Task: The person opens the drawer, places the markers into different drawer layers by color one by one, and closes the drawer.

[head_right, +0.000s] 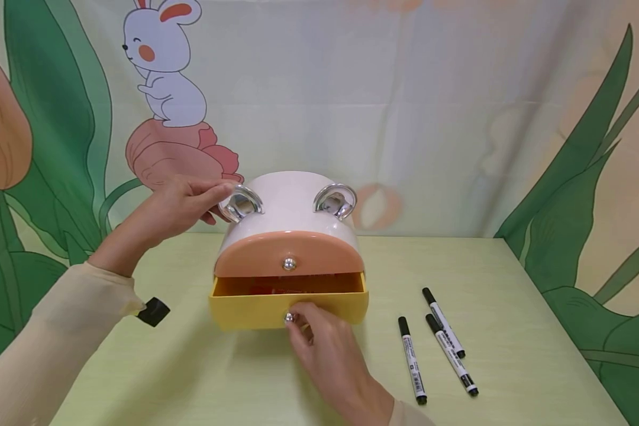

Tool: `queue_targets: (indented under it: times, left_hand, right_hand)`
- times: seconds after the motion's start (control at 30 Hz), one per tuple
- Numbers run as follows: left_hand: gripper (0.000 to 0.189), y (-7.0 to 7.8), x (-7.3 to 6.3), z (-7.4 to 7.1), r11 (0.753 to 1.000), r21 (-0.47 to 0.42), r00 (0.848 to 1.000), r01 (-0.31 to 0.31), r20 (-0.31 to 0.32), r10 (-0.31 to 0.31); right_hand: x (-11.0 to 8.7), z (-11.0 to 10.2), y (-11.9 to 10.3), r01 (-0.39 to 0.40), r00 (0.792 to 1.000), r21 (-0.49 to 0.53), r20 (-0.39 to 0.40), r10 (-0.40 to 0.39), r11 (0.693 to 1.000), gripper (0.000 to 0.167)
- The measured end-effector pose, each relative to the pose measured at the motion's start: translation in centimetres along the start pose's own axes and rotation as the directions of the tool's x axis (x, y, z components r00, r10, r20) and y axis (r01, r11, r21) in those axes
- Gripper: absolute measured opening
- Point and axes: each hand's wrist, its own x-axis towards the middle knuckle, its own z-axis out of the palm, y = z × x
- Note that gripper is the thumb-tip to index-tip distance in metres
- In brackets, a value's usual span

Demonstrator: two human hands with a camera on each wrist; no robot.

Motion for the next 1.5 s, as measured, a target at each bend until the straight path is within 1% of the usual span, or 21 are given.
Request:
queue_targets:
  times: [0.4, 0.63, 0.9, 1.2, 1.4, 1.5]
  left_hand:
    - [0.036, -0.1, 0.0, 0.1, 0.999, -0.014, 0.999, -0.040, -0.002, 0.040]
    - [0.036, -0.3, 0.2, 0.3, 0.998, -0.021, 0.999, -0.053, -0.005, 0.053]
    - [0.037, -0.5, 0.2, 0.2, 0.998, -0.036, 0.999, -0.054, -0.001, 0.054]
    - [0.037, -0.6, 0.2, 0.2, 0.997, -0.023, 0.998, -0.068, -0.019, 0.068]
    - [0.037, -0.6, 0.3, 0.3, 0.998, -0.009, 0.997, -0.067, -0.022, 0.067]
    - [0.037, -0.6, 0.3, 0.3, 0.998, -0.007, 0.997, -0.068, -0.023, 0.068]
  right_hand:
    - [1.8, 0.4, 1.3, 0.056, 0.998, -0.020, -0.015, -0.057, 0.998, 0.014]
    - [2.5, 0.5, 1.8, 0.072, 0.997, -0.047, -0.004, -0.073, 0.996, 0.014]
    - [2.8, 0.6, 2.0, 0.078, 0.997, -0.071, -0.005, -0.078, 0.994, 0.013]
    - [2.7, 0.7, 2.0, 0.061, 0.997, -0.075, -0.033, -0.063, 0.995, 0.015]
    - [2.7, 0.5, 2.2, 0.070, 0.997, -0.089, -0.027, -0.073, 0.994, 0.016]
    - [2.6, 0.5, 2.3, 0.063, 0.997, -0.106, -0.031, -0.067, 0.992, 0.016]
